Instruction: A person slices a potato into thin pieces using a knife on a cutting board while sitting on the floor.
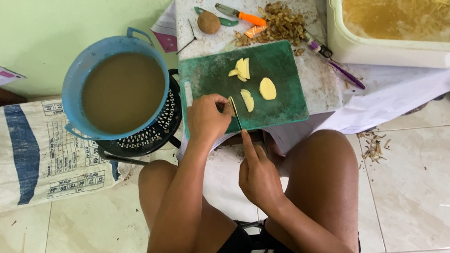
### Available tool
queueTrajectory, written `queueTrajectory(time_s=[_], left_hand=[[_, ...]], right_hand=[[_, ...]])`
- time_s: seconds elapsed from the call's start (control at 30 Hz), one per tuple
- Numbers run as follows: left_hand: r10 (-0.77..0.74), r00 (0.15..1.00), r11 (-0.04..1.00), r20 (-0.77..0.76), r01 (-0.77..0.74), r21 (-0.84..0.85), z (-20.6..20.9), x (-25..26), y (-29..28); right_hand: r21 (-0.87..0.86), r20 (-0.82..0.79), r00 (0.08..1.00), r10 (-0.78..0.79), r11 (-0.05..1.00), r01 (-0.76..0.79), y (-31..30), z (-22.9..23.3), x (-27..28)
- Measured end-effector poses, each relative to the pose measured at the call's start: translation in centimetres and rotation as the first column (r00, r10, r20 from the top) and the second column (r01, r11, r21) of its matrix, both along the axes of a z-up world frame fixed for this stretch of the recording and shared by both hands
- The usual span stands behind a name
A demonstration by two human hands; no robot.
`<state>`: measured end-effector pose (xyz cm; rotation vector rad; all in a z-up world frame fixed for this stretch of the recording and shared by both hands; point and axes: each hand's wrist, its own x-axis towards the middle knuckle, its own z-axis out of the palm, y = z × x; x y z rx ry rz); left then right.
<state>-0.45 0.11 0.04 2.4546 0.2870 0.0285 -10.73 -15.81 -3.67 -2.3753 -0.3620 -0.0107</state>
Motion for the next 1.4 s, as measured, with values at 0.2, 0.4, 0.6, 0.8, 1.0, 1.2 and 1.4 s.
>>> queueTrajectory(time_s=[0.2, 0.4, 0.6, 0.8, 1.0, 1.2, 1.4], left_hand=[[0.004, 0.991, 0.998, 0.137, -0.012, 0.057, -1.1, 0.6, -0.1], [0.011, 0.990, 1.000, 0.138, -0.013, 0.015, -0.5, 0.6, -0.2], [-0.019, 0.991, 1.000, 0.129, 0.019, 0.000, -0.3, 1.0, 0.1], [-0.136, 0.936, 0.989, 0.326, 0.145, -0.003, 0.9, 1.0, -0.4], [-0.247, 0.908, 0.963, 0.339, 0.189, 0.195, 0.7, 0.6, -1.1], [-0.279, 0.898, 0.947, 0.341, 0.198, 0.252, 1.1, 0.8, -1.5], [-0.279, 0.889, 0.942, 0.364, 0.178, 0.286, 1.1, 0.7, -2.0]], right_hand=[[0.034, 0.084, 0.996, 0.022, 0.999, -0.025, -0.2, 1.9, 0.0], [0.003, 0.038, 0.997, -0.065, 0.998, 0.065, -0.7, 1.8, 0.9], [0.022, 0.088, 0.993, -0.076, 0.997, 0.075, -1.1, 1.9, 2.3], [-0.045, 0.098, 0.987, -0.128, 0.990, 0.133, -1.4, 1.9, 3.0], [-0.074, 0.095, 0.987, -0.132, 0.987, 0.139, -1.4, 2.2, 3.2], [-0.103, 0.094, 0.988, -0.124, 0.986, 0.134, -1.5, 1.9, 3.2], [-0.126, 0.071, 0.989, -0.129, 0.983, 0.137, -1.5, 2.0, 3.1]])
